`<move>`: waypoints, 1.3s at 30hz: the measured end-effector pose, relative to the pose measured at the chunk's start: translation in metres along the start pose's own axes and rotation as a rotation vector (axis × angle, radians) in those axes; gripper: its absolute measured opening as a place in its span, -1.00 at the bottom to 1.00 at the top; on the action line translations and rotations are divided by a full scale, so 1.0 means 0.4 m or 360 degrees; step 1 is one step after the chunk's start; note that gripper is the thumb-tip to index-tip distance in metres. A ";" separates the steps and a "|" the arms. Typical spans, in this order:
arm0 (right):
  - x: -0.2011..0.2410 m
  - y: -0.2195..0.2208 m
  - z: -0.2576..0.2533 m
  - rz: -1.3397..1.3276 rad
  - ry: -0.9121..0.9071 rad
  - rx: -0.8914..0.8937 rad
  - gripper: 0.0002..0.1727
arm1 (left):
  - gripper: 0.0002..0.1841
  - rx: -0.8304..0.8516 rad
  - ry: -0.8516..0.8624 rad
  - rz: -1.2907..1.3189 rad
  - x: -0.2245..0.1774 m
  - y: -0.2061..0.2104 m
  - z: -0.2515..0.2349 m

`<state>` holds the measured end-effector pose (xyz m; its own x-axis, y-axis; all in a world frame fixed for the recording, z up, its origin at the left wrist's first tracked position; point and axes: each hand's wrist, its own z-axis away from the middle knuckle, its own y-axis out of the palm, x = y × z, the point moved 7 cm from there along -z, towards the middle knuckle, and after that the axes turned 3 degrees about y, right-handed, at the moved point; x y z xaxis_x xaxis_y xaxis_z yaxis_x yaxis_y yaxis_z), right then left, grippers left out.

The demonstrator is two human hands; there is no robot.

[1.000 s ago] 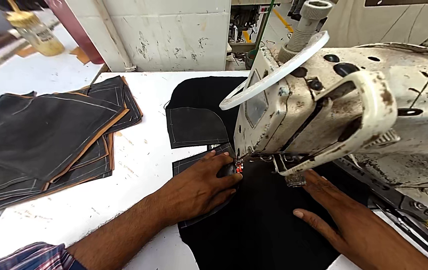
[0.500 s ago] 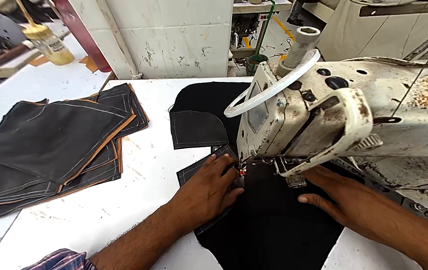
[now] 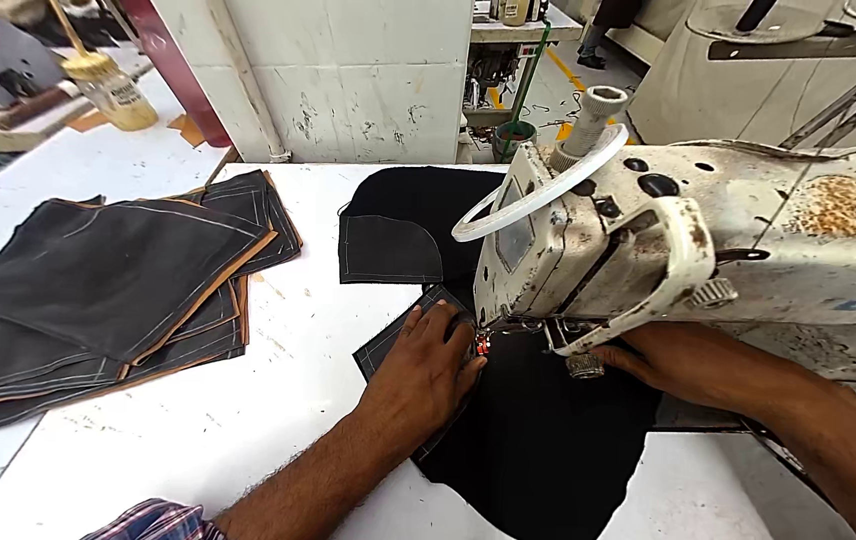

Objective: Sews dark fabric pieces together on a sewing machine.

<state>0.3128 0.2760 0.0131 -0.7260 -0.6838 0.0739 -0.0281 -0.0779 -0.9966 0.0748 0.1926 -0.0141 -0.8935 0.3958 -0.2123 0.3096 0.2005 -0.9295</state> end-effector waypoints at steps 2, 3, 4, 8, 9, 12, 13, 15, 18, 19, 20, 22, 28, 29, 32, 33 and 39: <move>-0.012 -0.001 -0.012 0.0056 -0.0005 0.0008 -0.54 | -0.50 -0.0004 -0.0056 -0.0001 -0.001 0.002 -0.003; -0.012 -0.005 -0.017 0.0093 -0.0013 -0.0024 -0.55 | -0.51 -0.0010 -0.0079 0.0002 -0.001 0.002 -0.004; -0.007 -0.010 -0.019 0.0119 -0.0006 -0.0051 -0.58 | -0.51 -0.0008 -0.0093 0.0005 -0.001 0.003 -0.005; 0.113 -0.037 0.022 0.0163 -0.0084 -0.0443 -0.62 | -0.52 -0.0001 -0.0108 0.0062 0.000 0.003 -0.005; 0.164 -0.032 0.044 0.0116 -0.0079 -0.0506 -0.54 | -0.52 -0.0004 -0.0102 0.0069 -0.001 0.003 -0.004; 0.332 -0.004 0.105 -0.0324 -0.0113 -0.0536 -0.58 | -0.54 -0.0018 -0.0080 0.0093 -0.003 -0.002 -0.005; 0.382 0.005 0.116 -0.0474 -0.0136 -0.0517 -0.63 | -0.54 -0.0025 -0.0075 0.0105 -0.003 -0.002 -0.005; 0.450 0.029 0.123 -0.0654 -0.0159 -0.0551 -0.68 | -0.54 -0.0040 -0.0067 0.0118 -0.002 -0.002 -0.005; 0.483 0.074 0.114 -0.0680 -0.0169 -0.0669 -0.70 | -0.54 -0.0041 -0.0070 0.0145 0.003 -0.002 -0.005; 0.488 0.084 0.111 -0.0646 -0.0174 -0.0673 -0.67 | -0.53 -0.0043 -0.0069 0.0146 0.003 -0.003 -0.006; 0.491 0.092 0.108 -0.0601 -0.0179 -0.0662 -0.63 | -0.52 -0.0032 -0.0077 0.0146 0.004 -0.003 -0.006; 0.496 0.104 0.106 -0.0495 -0.0179 -0.0634 -0.56 | -0.51 -0.0014 -0.0092 0.0145 0.003 -0.002 -0.005; 0.517 0.107 0.101 -0.0320 -0.0129 -0.0601 -0.55 | -0.61 0.0029 0.0015 0.0357 0.016 -0.018 -0.002; 0.519 0.105 0.100 -0.0317 -0.0129 -0.0609 -0.56 | -0.64 0.0069 0.0105 0.0416 0.021 -0.027 0.000; 0.524 0.105 0.103 -0.0293 -0.0144 -0.0683 -0.60 | -0.64 0.0224 0.0605 0.0431 0.032 -0.045 0.023; 0.525 0.106 0.104 -0.0281 -0.0151 -0.0696 -0.60 | -0.62 0.0277 0.0758 0.0426 0.033 -0.047 0.035; 0.512 0.100 0.106 -0.0315 -0.0160 -0.0676 -0.60 | -0.62 0.0271 0.0870 0.0376 0.018 -0.045 0.056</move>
<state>0.1923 0.1021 -0.0102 -0.6089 -0.7540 0.2464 -0.4525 0.0751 -0.8886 0.0556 0.1718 -0.0054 -0.4970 0.8231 -0.2747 0.3821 -0.0766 -0.9209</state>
